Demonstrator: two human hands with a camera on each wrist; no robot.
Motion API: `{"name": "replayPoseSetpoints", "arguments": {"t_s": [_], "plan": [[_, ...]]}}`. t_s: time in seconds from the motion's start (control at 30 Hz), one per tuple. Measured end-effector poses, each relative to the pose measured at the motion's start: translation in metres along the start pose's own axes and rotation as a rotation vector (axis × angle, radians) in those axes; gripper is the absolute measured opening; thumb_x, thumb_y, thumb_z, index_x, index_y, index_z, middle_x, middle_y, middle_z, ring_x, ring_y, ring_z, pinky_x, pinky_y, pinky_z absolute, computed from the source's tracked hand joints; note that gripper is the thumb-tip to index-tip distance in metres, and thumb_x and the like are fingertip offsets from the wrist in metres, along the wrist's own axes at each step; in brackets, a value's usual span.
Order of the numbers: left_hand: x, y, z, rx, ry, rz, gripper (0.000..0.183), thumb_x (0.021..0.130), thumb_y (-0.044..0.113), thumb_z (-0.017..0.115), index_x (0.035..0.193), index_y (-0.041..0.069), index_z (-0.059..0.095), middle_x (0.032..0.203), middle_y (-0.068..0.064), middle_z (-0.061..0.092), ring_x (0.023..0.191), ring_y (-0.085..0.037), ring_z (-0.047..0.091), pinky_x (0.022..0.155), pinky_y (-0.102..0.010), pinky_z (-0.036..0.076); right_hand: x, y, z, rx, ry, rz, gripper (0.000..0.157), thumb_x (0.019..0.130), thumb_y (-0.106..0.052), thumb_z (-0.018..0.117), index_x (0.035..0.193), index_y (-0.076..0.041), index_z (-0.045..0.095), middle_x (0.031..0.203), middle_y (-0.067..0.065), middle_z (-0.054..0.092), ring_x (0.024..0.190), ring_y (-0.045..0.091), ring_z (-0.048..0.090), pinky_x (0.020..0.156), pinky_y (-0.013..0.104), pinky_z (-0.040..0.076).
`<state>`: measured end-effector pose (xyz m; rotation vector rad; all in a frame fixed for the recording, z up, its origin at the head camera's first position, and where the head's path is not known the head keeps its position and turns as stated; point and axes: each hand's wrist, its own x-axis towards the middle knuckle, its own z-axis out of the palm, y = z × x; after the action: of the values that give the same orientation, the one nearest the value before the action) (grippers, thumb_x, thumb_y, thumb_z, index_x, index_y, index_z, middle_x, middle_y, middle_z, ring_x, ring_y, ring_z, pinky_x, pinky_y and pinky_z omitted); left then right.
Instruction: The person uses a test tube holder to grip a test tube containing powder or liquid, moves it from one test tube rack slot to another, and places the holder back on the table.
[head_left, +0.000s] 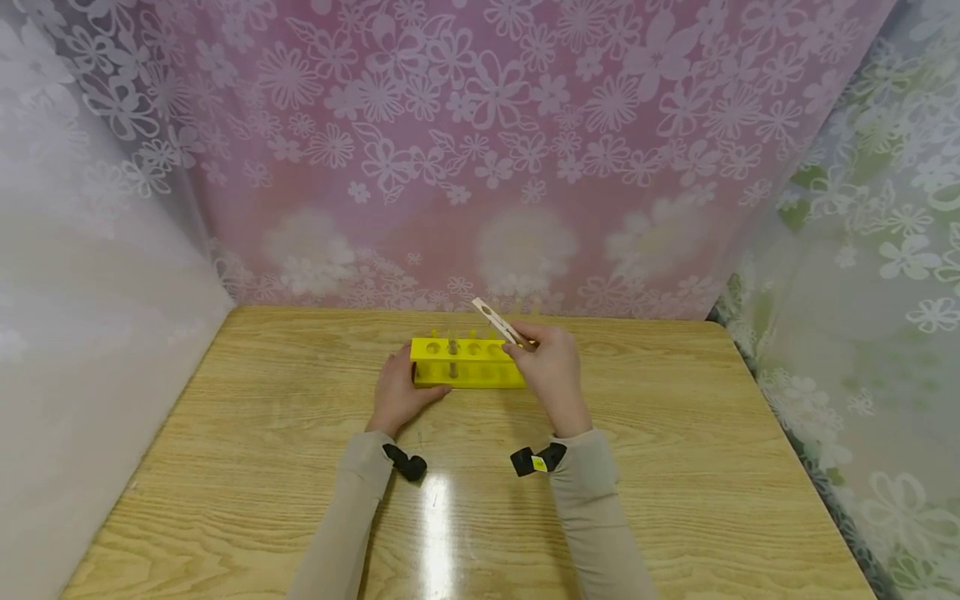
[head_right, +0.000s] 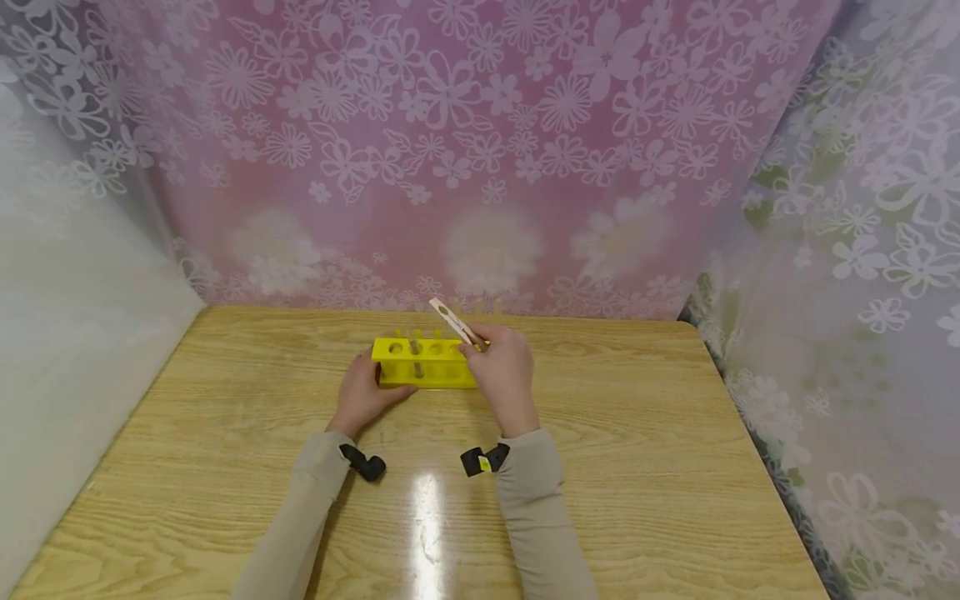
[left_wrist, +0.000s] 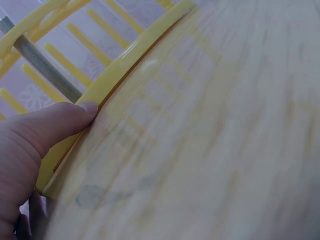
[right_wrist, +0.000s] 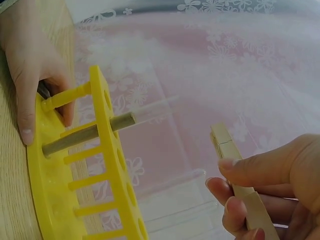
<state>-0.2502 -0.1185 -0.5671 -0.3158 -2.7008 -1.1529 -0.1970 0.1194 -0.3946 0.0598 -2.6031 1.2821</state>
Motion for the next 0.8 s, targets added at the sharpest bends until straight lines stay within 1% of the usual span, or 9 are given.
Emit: {"name": "replayPoseSetpoints", "arguments": {"t_s": [0.2, 0.3, 0.5, 0.67, 0.8], "plan": [[0.000, 0.005, -0.002, 0.004, -0.020, -0.026, 0.091, 0.075, 0.047, 0.085, 0.146, 0.009, 0.044, 0.146, -0.015, 0.049, 0.135, -0.033, 0.044, 0.122, -0.046, 0.017, -0.001, 0.005, -0.005, 0.015, 0.026, 0.010, 0.029, 0.085, -0.010, 0.079, 0.114, -0.007, 0.076, 0.099, 0.013, 0.074, 0.067, 0.022, 0.063, 0.048, 0.029, 0.047], [-0.001, 0.007, -0.003, 0.007, -0.030, -0.037, 0.093, 0.075, 0.047, 0.084, 0.149, 0.009, 0.041, 0.151, -0.015, 0.043, 0.139, -0.032, 0.039, 0.122, -0.045, 0.015, -0.001, 0.008, -0.007, 0.015, 0.042, 0.012, 0.029, 0.084, -0.008, 0.079, 0.114, -0.006, 0.076, 0.098, 0.014, 0.073, 0.068, 0.022, 0.063, 0.050, 0.030, 0.049], [-0.001, 0.007, -0.003, 0.003, -0.025, -0.030, 0.092, 0.075, 0.046, 0.085, 0.148, 0.010, 0.042, 0.148, -0.014, 0.046, 0.137, -0.032, 0.042, 0.122, -0.045, 0.016, -0.001, 0.015, -0.010, 0.022, 0.066, 0.003, 0.029, 0.084, -0.006, 0.080, 0.112, -0.005, 0.076, 0.101, 0.014, 0.073, 0.071, 0.024, 0.064, 0.053, 0.032, 0.052], [0.000, 0.006, -0.002, 0.005, -0.023, -0.026, 0.092, 0.075, 0.047, 0.085, 0.148, 0.010, 0.042, 0.145, -0.013, 0.049, 0.134, -0.032, 0.045, 0.121, -0.045, 0.017, -0.003, 0.019, -0.012, 0.043, 0.070, 0.033, 0.030, 0.084, -0.007, 0.079, 0.114, -0.005, 0.076, 0.104, 0.014, 0.073, 0.071, 0.024, 0.061, 0.053, 0.032, 0.049], [0.000, 0.006, -0.002, 0.006, -0.023, -0.023, 0.092, 0.075, 0.047, 0.085, 0.147, 0.010, 0.042, 0.143, -0.013, 0.051, 0.132, -0.032, 0.046, 0.121, -0.046, 0.018, -0.004, 0.021, -0.014, 0.022, 0.072, 0.034, 0.030, 0.085, -0.008, 0.079, 0.114, -0.004, 0.075, 0.103, 0.015, 0.073, 0.071, 0.026, 0.062, 0.052, 0.030, 0.048]]}}
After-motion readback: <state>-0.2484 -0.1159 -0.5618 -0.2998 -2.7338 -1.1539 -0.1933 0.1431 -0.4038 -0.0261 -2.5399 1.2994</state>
